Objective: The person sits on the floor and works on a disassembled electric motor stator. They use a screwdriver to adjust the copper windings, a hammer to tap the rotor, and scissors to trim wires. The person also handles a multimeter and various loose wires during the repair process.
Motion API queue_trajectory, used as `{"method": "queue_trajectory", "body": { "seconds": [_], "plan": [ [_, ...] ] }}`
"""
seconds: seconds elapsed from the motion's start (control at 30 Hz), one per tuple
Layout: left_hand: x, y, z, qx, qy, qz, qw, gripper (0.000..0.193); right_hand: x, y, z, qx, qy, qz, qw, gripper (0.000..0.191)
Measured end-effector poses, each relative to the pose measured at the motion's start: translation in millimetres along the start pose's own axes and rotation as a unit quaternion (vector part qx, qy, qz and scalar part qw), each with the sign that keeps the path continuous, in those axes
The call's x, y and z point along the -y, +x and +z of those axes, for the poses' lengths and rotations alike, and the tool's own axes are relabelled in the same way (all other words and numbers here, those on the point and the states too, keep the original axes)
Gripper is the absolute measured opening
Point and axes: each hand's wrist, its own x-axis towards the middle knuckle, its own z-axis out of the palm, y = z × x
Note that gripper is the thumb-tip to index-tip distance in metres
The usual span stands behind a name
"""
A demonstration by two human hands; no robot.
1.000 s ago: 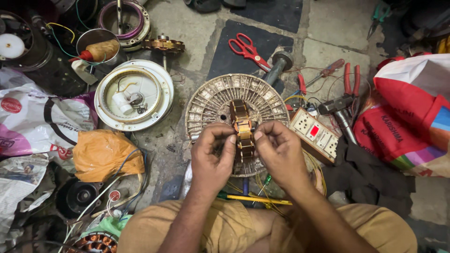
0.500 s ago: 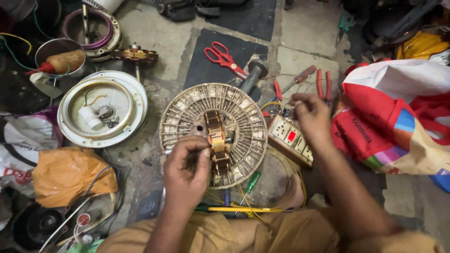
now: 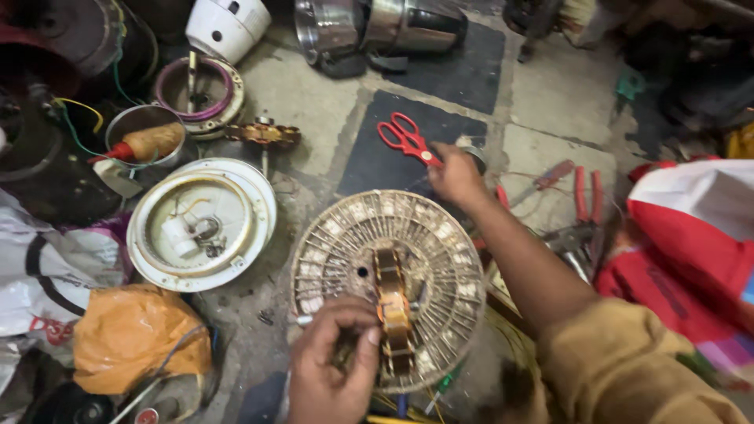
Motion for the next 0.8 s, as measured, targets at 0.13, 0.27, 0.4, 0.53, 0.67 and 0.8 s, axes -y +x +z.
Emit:
{"method": "queue_trajectory", "body": {
  "seconds": [0.13,0.27,0.4,0.53,0.67,0.8],
  "plan": [
    [16.4,6.4,-5.0,0.009,-0.005,-0.022,1.000,0.005,-3.1,36.9,36.8,0.167,-0.115,0.150,0.968,0.049],
    [24.0,11.3,-7.3,0.026,-0.022,-0.090,0.995,0.006,-14.7,44.7,47.1,0.187,-0.144,0.158,0.959,0.040],
    [16.2,13.2,-11.3,0.034,0.000,-0.020,0.999,0.007,-10.1,40.1,39.0,0.049,-0.035,0.210,0.976,0.029],
    [-12.9,4.1,-14.2,0.021,-0.032,-0.008,0.999,0.007,10.8,18.3,-3.9,-0.079,0.232,0.223,0.943,0.023],
    [-35.6,-1.3,-20.4,0.026,-0.010,0.005,1.000,0.008,29.9,-55.4,-96.0,-0.067,0.268,0.245,0.929,0.024],
    [-46.9,-9.3,-21.2,0.018,-0.006,0.014,1.000,0.009,50.1,-197.1,-194.7,-0.042,0.257,0.285,0.923,0.040]
  ]
}}
